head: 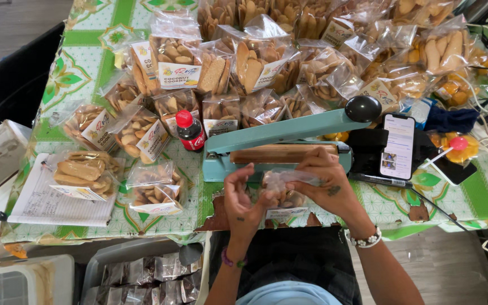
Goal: The person places coconut cookies into clear plastic bags, folds the tops, and seals them using a handheld heat sealer. They then place a label on each sealed bag and set it aside on the table among other packaged cookies.
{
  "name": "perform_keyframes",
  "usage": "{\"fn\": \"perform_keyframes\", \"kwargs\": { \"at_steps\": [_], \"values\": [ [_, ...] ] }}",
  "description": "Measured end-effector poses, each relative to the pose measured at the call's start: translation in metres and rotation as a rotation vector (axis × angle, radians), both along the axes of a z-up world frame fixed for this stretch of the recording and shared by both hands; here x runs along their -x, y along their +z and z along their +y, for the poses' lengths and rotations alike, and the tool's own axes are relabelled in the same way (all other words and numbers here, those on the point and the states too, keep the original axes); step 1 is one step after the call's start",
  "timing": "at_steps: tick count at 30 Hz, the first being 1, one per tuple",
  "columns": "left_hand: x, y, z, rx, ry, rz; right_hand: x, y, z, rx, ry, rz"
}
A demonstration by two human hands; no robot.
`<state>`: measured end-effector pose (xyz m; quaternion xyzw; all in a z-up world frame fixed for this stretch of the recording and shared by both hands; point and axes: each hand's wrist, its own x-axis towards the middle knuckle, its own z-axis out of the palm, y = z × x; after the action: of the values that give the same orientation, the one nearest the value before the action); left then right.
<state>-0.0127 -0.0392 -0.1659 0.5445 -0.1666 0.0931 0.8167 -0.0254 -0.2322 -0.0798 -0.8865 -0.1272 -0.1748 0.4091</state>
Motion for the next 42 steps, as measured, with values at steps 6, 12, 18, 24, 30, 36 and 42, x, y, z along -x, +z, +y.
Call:
{"fn": "perform_keyframes", "kwargs": {
  "at_steps": [6, 12, 18, 24, 30, 36, 42],
  "values": [
    [0.014, 0.003, -0.001, -0.274, 0.063, -0.019, 0.005, -0.007, 0.004, -0.126, 0.014, -0.018],
    [0.023, 0.01, -0.007, -0.23, 0.025, 0.096, 0.007, -0.011, 0.005, -0.094, -0.005, 0.045],
    [0.006, 0.011, 0.002, -0.063, -0.043, -0.049, 0.004, -0.007, 0.002, -0.09, 0.09, 0.03],
    [-0.013, 0.027, 0.018, -0.307, -0.128, 0.034, 0.022, 0.008, -0.002, -0.143, -0.018, 0.103],
    [0.0, 0.046, 0.028, -0.541, 0.056, -0.233, 0.034, 0.017, 0.001, 0.063, -0.139, -0.123],
    [-0.005, 0.051, 0.033, -0.634, 0.045, -0.163, 0.027, 0.005, 0.007, -0.026, -0.081, -0.046],
    [-0.012, 0.041, 0.016, -0.625, 0.01, -0.213, 0.026, -0.021, -0.005, -0.377, -0.064, 0.189]
  ]
}}
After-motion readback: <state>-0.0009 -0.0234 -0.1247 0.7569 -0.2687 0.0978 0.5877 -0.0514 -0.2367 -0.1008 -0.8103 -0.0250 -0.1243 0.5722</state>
